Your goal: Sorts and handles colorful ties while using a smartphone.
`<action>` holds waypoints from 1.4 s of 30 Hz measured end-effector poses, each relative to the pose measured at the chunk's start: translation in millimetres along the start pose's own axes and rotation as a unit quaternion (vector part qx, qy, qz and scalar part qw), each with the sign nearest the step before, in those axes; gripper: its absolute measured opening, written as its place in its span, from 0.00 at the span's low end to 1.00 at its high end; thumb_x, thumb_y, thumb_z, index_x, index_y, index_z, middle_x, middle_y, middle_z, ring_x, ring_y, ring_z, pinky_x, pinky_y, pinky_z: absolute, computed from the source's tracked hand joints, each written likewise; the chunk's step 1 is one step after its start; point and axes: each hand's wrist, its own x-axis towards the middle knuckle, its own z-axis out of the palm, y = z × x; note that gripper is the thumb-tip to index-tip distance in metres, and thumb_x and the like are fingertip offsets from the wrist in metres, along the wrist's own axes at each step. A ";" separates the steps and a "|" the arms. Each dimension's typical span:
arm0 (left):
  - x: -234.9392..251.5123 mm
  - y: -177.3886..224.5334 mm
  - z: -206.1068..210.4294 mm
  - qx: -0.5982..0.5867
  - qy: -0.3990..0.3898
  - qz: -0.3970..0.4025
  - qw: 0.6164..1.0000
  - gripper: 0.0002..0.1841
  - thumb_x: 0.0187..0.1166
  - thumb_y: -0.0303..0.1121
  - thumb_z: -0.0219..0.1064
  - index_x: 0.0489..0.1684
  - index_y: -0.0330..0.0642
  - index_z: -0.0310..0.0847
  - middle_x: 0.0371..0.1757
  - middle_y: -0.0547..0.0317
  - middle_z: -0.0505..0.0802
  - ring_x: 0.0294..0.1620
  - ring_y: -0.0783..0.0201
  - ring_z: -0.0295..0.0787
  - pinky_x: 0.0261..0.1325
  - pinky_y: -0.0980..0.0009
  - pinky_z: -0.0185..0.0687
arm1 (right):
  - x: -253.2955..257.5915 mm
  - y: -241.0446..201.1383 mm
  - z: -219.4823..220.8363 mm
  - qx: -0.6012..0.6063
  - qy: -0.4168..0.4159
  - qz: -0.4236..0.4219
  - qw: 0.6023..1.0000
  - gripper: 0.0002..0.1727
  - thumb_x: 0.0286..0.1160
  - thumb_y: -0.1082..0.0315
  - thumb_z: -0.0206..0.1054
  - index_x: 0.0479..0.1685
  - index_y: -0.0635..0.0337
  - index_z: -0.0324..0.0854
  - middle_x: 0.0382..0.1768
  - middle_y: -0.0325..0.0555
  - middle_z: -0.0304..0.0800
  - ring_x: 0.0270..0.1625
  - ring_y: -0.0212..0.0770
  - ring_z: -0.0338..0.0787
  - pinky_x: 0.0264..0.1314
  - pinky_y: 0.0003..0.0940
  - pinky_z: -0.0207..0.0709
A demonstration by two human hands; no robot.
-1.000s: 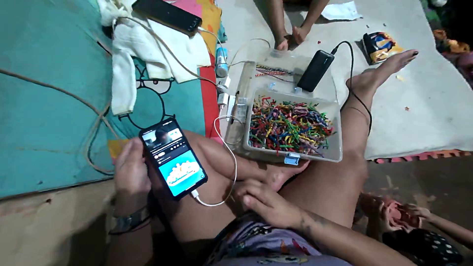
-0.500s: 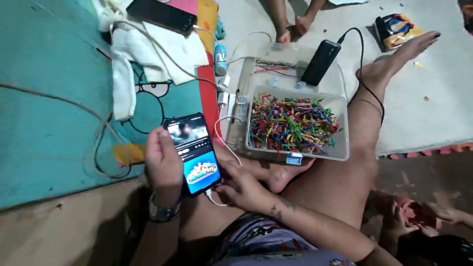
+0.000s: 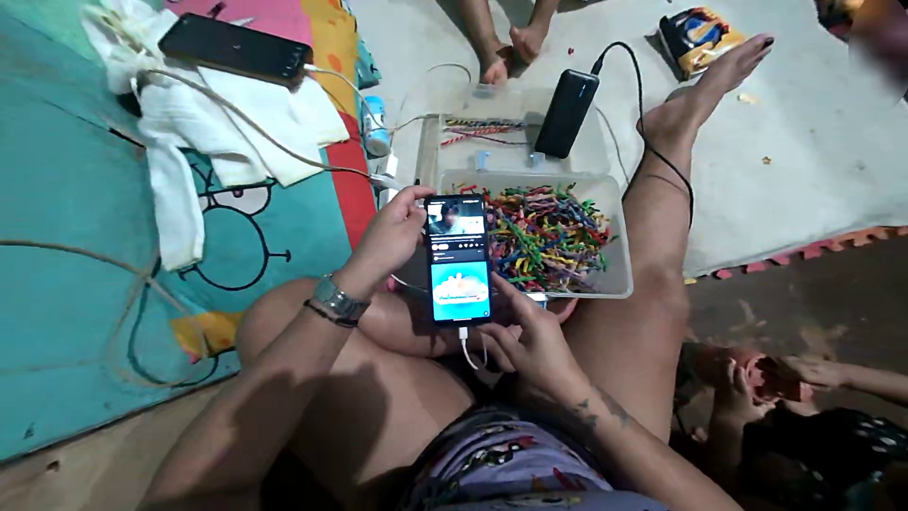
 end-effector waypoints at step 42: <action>-14.7 10.7 11.0 0.090 0.150 0.270 0.947 0.19 0.91 0.39 0.56 0.25 0.40 0.78 0.26 0.67 0.77 0.25 0.82 0.71 0.29 0.86 0.67 | 22.7 11.5 -103.1 -0.193 0.251 -0.058 0.947 0.10 0.75 0.69 0.69 0.49 0.64 0.91 0.41 0.46 0.93 0.40 0.27 0.90 0.46 0.21 0.85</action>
